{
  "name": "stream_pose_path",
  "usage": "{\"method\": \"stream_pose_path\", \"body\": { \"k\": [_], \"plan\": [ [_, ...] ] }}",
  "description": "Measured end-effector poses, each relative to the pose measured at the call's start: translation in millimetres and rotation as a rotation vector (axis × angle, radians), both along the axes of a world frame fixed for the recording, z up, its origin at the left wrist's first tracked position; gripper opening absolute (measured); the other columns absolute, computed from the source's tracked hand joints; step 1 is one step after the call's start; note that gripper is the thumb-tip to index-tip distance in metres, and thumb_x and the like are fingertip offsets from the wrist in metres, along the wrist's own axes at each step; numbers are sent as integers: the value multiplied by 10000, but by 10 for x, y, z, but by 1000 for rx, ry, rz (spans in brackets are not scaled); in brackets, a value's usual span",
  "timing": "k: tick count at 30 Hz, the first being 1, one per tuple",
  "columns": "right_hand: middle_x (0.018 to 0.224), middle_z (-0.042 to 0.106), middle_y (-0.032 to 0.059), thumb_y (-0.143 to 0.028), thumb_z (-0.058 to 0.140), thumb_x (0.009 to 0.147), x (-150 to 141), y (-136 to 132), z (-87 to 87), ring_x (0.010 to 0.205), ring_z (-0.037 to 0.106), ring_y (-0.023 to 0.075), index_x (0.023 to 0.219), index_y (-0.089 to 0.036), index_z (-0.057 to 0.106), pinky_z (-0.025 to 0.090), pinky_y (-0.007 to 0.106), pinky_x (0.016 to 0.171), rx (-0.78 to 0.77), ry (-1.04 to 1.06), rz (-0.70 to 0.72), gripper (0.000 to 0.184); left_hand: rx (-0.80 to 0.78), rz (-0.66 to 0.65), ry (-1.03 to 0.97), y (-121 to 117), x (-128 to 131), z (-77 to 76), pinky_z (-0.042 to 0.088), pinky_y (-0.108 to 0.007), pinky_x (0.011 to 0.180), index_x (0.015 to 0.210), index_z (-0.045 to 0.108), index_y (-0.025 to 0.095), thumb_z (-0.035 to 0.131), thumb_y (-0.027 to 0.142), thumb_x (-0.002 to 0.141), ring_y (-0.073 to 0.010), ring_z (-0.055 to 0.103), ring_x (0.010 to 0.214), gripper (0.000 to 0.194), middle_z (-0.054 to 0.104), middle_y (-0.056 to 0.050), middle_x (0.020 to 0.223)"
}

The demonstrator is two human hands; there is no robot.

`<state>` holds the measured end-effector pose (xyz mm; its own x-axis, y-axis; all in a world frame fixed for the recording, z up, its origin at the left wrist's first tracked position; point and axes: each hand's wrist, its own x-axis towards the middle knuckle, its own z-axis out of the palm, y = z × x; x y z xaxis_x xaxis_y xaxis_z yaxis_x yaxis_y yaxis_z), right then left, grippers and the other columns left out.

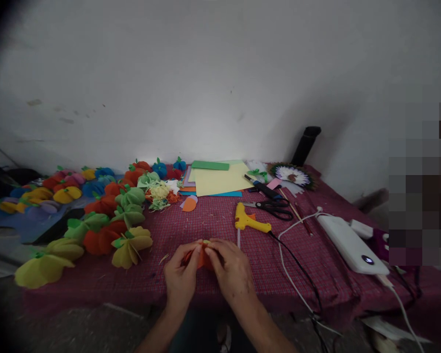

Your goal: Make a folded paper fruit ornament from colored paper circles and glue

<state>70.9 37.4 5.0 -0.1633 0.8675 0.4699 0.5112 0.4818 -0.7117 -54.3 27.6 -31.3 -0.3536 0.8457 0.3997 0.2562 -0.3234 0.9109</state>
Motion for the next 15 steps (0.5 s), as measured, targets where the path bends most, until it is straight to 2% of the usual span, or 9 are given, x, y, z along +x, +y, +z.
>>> {"method": "stream_pose_path", "body": {
  "k": [7,15],
  "plan": [
    [961,683,52,-208,497,826,20,13,5,863,649,178,862,-221,657,530,322,778,-41,68,3,165,-35,-10,-64,11,11,17,518,-313,784,845,647,176,570,297,793,-171,646,838,153,694,-59,887],
    [890,688,48,-219,479,845,-22,14,-35,824,646,177,837,-211,631,527,312,748,15,45,-65,153,-33,-12,30,8,-1,-28,509,-349,810,851,664,209,540,281,815,-186,644,873,149,698,-54,921]
  ]
}}
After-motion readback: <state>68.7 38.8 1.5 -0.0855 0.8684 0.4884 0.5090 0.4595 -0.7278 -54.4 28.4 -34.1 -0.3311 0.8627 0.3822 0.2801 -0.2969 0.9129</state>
